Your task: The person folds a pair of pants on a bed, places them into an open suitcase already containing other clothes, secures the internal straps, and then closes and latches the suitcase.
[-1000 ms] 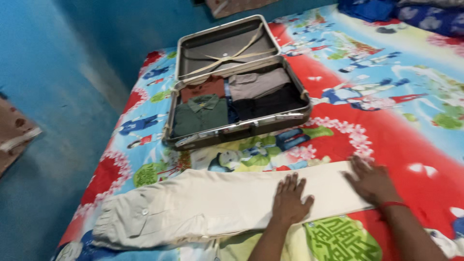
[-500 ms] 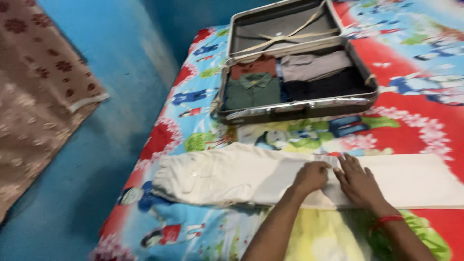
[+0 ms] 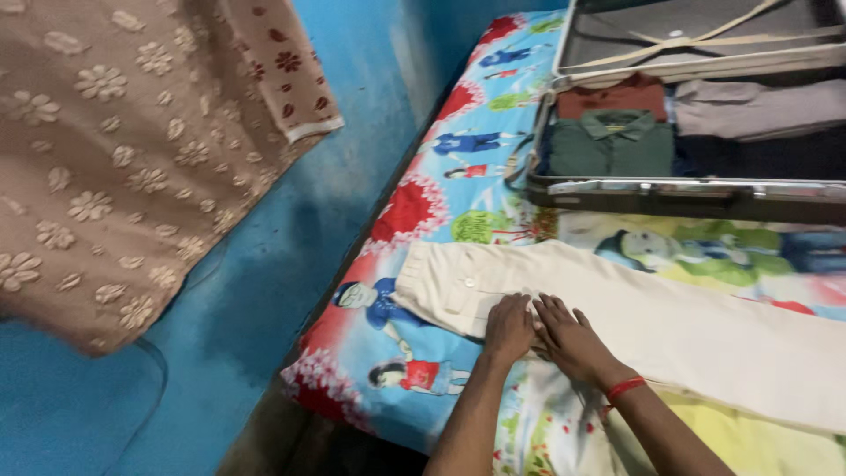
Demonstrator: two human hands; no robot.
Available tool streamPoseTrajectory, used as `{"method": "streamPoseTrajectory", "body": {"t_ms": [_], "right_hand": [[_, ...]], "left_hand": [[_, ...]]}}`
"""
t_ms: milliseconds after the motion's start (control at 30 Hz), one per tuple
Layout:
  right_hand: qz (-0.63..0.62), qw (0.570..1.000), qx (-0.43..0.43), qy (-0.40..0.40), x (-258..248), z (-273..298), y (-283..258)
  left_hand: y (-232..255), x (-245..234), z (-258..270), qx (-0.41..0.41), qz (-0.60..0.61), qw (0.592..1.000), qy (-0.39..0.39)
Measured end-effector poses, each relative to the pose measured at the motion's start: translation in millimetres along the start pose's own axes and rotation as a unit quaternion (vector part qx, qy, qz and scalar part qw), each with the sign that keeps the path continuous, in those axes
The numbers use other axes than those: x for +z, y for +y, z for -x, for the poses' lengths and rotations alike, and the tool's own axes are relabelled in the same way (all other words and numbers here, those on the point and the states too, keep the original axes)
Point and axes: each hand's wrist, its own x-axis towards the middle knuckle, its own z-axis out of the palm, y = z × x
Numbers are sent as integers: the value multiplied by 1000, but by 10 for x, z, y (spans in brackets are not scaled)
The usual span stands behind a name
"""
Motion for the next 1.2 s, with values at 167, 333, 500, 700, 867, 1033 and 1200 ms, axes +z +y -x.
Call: {"method": "streamPoseTrajectory", "body": {"t_ms": [167,333,500,700,867,1033,1200], "right_hand": [[148,977,36,-151,24,-211,-103],[157,964,23,-215,61,-113,-46],[147,960,20,-237,6,-222,10],[103,990,-2,-98,54,-1005,-336],[134,988,-77,-5,402,-1584,-530],[187,982,-4,19,213,-1577,308],[220,947,229,50,-433,-1311,617]], "left_hand": [[-495,-458,30,-9,-145,988,59],[-803,-1039,293,-38,-233,972,-1],[-651,-1297,256,-133,-174,971,-97],[-702,-1343,-291,-77,-204,975,-42],[-957,-1181,-188,-21,-195,981,-18],[-991,-1139,-151,-47,-191,979,-43],[-926,-1213,-238,-48,-213,974,-52]]}}
